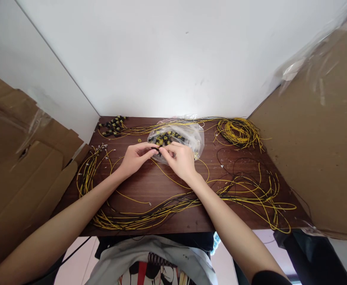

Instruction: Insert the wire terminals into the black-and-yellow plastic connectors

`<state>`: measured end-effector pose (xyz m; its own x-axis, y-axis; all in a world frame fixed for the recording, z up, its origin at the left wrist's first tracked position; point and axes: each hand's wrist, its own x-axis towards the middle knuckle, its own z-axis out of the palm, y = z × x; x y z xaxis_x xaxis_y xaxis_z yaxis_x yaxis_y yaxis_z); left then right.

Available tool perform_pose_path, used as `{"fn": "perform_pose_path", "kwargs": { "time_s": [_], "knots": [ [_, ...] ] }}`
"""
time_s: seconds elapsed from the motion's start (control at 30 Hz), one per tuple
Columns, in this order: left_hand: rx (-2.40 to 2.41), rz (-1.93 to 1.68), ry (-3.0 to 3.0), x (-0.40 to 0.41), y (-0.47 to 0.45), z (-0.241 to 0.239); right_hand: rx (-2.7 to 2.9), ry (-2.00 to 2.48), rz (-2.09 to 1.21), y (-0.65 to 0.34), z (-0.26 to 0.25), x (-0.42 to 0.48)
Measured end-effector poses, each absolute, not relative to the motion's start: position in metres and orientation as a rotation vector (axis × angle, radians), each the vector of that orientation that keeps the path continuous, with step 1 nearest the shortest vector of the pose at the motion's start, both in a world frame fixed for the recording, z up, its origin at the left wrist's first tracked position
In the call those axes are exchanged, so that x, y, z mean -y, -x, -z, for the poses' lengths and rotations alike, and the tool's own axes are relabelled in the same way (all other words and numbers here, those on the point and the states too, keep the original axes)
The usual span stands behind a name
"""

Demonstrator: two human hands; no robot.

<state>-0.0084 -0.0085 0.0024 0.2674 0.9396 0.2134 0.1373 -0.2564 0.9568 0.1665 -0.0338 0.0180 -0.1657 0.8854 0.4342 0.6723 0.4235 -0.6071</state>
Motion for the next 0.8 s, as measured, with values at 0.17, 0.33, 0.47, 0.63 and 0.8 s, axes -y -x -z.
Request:
{"fn": "perform_pose_path", "kwargs": {
  "time_s": [0.17, 0.33, 0.47, 0.63, 0.8],
  "knots": [
    [-1.027, -1.097, -1.617, 0.0089, 0.0079, -0.0031, 1.914, 1.339, -0.320, -0.1663, -0.0158, 0.0336],
    [-1.017, -1.061, -1.613, 0.0082, 0.0091, 0.0002, 1.935, 1.367, -0.325, -0.1648, -0.0114, 0.0339],
    [-1.025, -1.038, -1.653, 0.0078, 0.0094, 0.0026, 1.928, 1.367, -0.329, -0.1650, -0.0107, 0.0337],
    [-1.064, -1.043, -1.775, 0.0103, 0.0084, -0.0021, 1.932, 1.372, -0.305, -0.1650, -0.0096, 0.0334],
    [-1.055, -1.066, -2.039, 0.0133, 0.0083, -0.0052, 1.965, 1.396, -0.261, -0.1637, -0.0114, 0.0343]
  ]
}}
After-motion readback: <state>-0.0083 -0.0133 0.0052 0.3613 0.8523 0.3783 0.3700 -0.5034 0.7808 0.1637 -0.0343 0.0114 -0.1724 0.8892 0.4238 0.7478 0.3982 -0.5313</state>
